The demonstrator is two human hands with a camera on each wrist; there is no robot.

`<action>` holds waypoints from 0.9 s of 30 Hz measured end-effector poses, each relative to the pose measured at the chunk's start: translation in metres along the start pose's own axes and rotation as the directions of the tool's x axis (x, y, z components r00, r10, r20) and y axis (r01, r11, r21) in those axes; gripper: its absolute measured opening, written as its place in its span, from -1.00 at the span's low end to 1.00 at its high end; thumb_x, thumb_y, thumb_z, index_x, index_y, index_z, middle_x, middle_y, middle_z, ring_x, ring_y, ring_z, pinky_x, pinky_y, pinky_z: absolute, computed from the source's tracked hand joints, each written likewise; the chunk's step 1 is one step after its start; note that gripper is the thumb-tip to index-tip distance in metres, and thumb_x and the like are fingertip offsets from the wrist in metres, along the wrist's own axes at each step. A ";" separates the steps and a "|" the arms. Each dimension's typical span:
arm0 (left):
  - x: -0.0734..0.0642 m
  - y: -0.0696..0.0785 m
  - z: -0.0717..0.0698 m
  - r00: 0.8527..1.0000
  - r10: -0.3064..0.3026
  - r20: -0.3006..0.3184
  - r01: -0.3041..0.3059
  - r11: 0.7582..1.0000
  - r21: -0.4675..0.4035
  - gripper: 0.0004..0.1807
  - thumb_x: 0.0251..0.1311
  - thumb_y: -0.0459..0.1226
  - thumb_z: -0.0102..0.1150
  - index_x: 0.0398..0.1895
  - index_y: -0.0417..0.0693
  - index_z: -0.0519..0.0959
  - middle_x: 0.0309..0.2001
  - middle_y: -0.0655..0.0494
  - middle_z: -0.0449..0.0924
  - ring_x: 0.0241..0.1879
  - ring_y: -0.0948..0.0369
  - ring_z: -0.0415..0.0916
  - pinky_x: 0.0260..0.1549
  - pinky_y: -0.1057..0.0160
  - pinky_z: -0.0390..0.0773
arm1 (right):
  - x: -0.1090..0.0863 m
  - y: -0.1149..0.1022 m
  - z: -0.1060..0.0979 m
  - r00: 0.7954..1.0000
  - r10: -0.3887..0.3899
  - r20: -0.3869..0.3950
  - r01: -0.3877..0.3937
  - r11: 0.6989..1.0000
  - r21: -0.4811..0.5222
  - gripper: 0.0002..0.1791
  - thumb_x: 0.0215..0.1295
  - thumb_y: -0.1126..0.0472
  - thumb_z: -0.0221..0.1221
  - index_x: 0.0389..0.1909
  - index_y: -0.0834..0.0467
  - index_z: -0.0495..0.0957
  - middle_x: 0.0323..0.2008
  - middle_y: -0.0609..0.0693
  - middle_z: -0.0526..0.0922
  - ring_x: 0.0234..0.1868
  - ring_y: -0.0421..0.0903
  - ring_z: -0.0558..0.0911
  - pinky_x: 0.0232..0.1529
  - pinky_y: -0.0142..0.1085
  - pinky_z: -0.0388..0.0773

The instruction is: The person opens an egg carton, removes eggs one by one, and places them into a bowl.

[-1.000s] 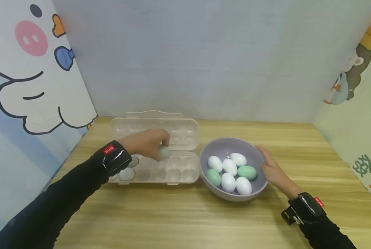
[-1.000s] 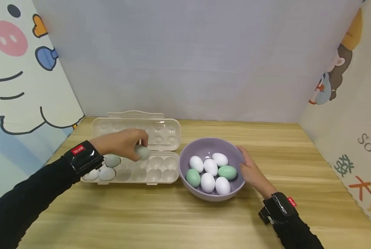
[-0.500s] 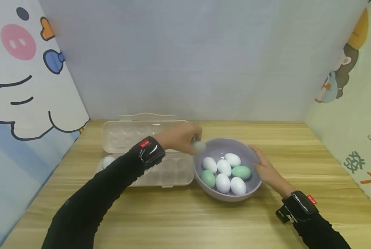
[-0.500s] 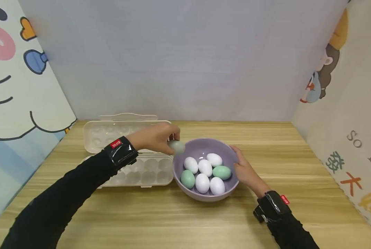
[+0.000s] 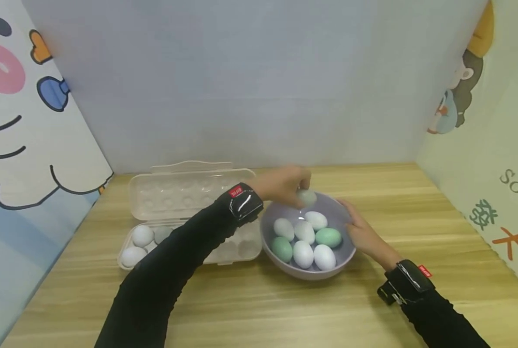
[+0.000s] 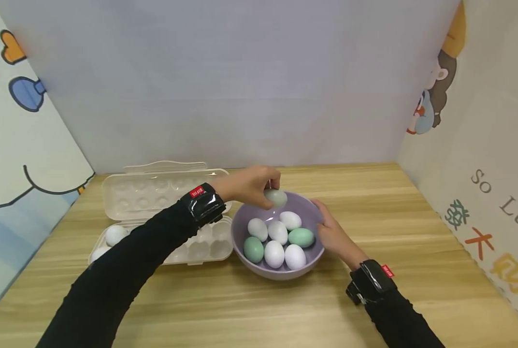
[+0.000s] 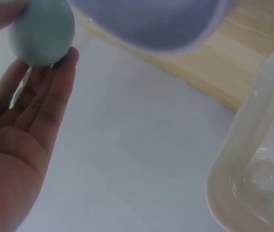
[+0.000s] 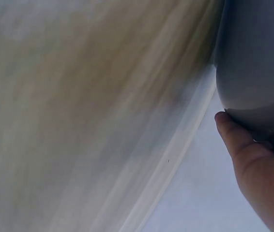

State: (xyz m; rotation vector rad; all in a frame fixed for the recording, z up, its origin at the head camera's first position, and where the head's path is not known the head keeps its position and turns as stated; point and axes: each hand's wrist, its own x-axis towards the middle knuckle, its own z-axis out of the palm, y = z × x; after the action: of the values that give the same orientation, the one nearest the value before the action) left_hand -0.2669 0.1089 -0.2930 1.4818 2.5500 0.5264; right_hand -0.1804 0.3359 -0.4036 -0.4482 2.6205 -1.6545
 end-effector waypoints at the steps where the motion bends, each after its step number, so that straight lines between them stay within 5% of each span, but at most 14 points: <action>1: 0.003 -0.001 0.002 1.000 -0.001 0.002 0.001 1.000 0.011 -0.70 -0.20 -0.27 0.27 -0.37 -0.08 0.40 -0.37 0.09 0.41 -0.38 0.20 0.35 -0.46 0.34 0.40 | 0.001 -0.001 0.000 1.000 -0.006 -0.002 0.006 1.000 -0.001 -0.33 0.10 0.52 -0.31 0.30 0.18 -0.06 0.28 0.31 0.03 0.23 0.31 0.10 0.14 0.26 0.04; 7: 0.015 -0.010 0.019 0.999 -0.012 0.042 0.006 0.990 0.144 -0.66 -0.16 -0.21 0.24 -0.22 -0.05 0.51 -0.34 0.18 0.45 -0.36 0.24 0.37 -0.37 0.34 0.40 | 0.001 -0.002 0.002 1.000 -0.003 -0.005 0.003 1.000 0.005 -0.33 0.09 0.53 -0.31 0.30 0.20 -0.06 0.27 0.32 0.03 0.23 0.31 0.09 0.15 0.25 0.04; 10: 0.018 -0.014 0.029 0.996 -0.034 0.077 0.016 0.975 0.221 -0.80 -0.13 -0.23 0.19 -0.35 0.02 0.58 -0.38 0.18 0.46 -0.39 0.22 0.37 -0.37 0.28 0.41 | 0.001 0.000 0.001 1.000 0.008 -0.010 -0.008 1.000 0.000 -0.33 0.10 0.52 -0.32 0.31 0.19 -0.08 0.28 0.32 0.01 0.22 0.33 0.09 0.11 0.27 0.08; 16: 0.018 -0.016 0.045 0.996 -0.063 0.071 0.025 0.898 0.440 -0.86 -0.19 -0.23 0.17 -0.45 0.10 0.56 -0.41 0.27 0.49 -0.30 0.21 0.40 0.04 -0.05 0.27 | 0.002 0.003 0.001 1.000 0.006 -0.015 -0.006 1.000 -0.009 -0.32 0.08 0.52 -0.32 0.31 0.20 -0.08 0.28 0.31 0.01 0.22 0.33 0.10 0.09 0.27 0.09; 23: 0.016 -0.013 0.053 0.995 -0.065 0.074 0.010 0.814 0.581 -0.90 -0.11 -0.21 0.13 -0.46 0.05 0.51 -0.50 0.20 0.46 -0.41 0.21 0.36 -0.12 0.09 0.31 | 0.002 0.005 0.000 1.000 0.011 -0.012 -0.011 1.000 -0.007 -0.32 0.08 0.52 -0.32 0.31 0.18 -0.08 0.29 0.32 0.00 0.23 0.34 0.08 0.09 0.28 0.09; 27: 0.016 -0.013 0.060 0.995 -0.077 0.063 0.027 0.820 0.571 -0.89 -0.10 -0.25 0.13 -0.43 -0.01 0.51 -0.49 0.17 0.48 -0.45 0.21 0.38 -0.19 0.14 0.39 | 0.002 0.004 0.000 1.000 0.010 -0.016 -0.010 1.000 -0.015 -0.32 0.08 0.52 -0.32 0.31 0.20 -0.08 0.28 0.32 0.00 0.23 0.33 0.08 0.11 0.28 0.06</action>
State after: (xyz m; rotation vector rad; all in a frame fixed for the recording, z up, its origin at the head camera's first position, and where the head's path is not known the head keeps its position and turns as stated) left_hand -0.2679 0.1301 -0.3523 1.5317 2.8067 -0.3513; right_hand -0.1833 0.3369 -0.4073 -0.4230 2.6435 -1.6438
